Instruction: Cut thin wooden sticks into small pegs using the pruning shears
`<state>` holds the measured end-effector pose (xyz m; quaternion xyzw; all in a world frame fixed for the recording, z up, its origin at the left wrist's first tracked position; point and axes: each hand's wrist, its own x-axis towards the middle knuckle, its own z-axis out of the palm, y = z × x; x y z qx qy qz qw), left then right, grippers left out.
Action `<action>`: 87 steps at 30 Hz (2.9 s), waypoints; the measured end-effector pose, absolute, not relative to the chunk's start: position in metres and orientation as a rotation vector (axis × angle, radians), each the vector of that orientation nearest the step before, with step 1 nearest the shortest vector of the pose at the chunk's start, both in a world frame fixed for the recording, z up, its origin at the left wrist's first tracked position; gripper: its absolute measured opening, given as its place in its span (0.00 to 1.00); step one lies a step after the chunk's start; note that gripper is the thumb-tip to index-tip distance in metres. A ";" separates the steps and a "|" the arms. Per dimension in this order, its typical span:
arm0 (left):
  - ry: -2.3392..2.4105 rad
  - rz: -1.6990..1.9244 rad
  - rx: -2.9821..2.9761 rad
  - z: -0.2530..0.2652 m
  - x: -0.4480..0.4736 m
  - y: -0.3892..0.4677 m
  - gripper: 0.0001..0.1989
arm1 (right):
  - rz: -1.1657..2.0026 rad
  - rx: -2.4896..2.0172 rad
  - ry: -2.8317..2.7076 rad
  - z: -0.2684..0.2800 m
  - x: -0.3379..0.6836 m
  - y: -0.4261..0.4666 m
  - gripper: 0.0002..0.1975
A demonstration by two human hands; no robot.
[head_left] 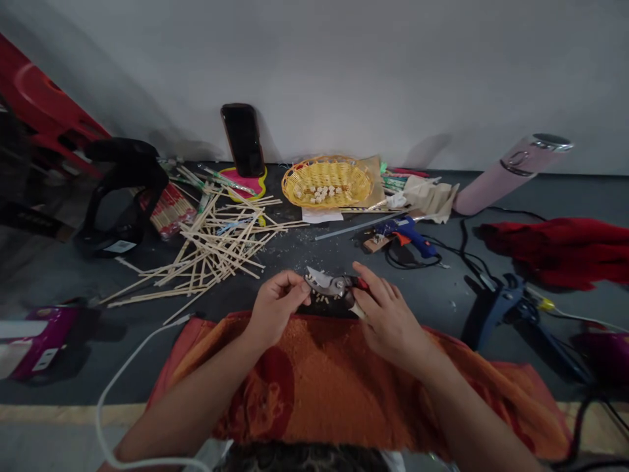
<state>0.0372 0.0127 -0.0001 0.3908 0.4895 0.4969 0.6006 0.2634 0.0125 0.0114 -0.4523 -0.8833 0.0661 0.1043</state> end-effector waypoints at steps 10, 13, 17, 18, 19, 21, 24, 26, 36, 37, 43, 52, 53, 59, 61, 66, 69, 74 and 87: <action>1.110 1.110 1.030 -0.001 0.037 0.011 0.09 | 0.233 -1.326 -2.598 0.011 0.261 0.011 0.17; 1.106 1.112 1.045 -0.001 0.036 0.010 0.10 | 0.284 -1.291 -2.509 0.007 0.262 0.011 0.19; 1.061 1.093 1.065 0.001 0.035 0.009 0.09 | 0.308 -1.324 -2.443 0.004 0.261 0.012 0.34; 1.044 1.089 1.070 0.001 0.035 0.008 0.09 | 0.310 -1.346 -2.464 0.004 0.261 0.012 0.36; 1.029 1.087 1.077 0.002 0.036 0.008 0.09 | 0.312 -1.362 -2.488 0.004 0.260 0.012 0.37; 1.006 1.086 1.088 0.003 0.036 0.007 0.09 | 0.300 -1.365 -2.514 0.004 0.260 0.012 0.37; 0.980 1.086 1.090 0.003 0.036 0.006 0.09 | 0.279 -1.359 -2.503 0.003 0.260 0.011 0.37; 0.983 1.089 1.092 0.003 0.036 0.006 0.09 | 0.280 -1.371 -2.486 0.002 0.260 0.010 0.36; 0.975 1.038 1.188 0.005 0.033 0.007 0.10 | 0.254 -1.357 -2.519 -0.001 0.261 0.015 0.34; 0.943 1.037 1.174 0.003 0.032 0.007 0.11 | 0.260 -1.347 -2.539 0.000 0.262 0.016 0.35; 0.821 0.977 1.012 -0.003 0.030 0.008 0.11 | 0.286 -1.332 -2.584 0.003 0.264 0.017 0.36; 0.922 0.977 0.944 0.001 0.033 0.008 0.12 | 0.249 -1.397 -2.520 0.000 0.260 0.011 0.31; 0.944 0.990 0.966 0.001 0.034 0.008 0.12 | 0.255 -1.408 -2.511 0.001 0.260 0.011 0.31; 1.030 1.037 1.179 0.003 0.035 0.008 0.09 | 0.268 -1.432 -2.506 0.001 0.262 0.014 0.33; 1.013 1.031 1.167 0.004 0.034 0.008 0.10 | 0.274 -1.422 -2.532 0.002 0.263 0.015 0.35; 0.915 0.953 1.033 0.003 0.031 0.009 0.10 | 0.331 -1.368 -2.575 0.005 0.266 0.017 0.37; 0.859 0.874 0.937 0.002 0.027 0.010 0.12 | 0.346 -1.347 -2.582 0.007 0.267 0.017 0.37; 0.842 0.734 0.848 0.001 0.023 0.012 0.13 | 0.350 -1.325 -2.608 0.006 0.268 0.019 0.36; 0.918 0.854 0.890 0.002 0.029 0.012 0.13 | 0.265 -1.367 -2.568 0.004 0.267 0.015 0.33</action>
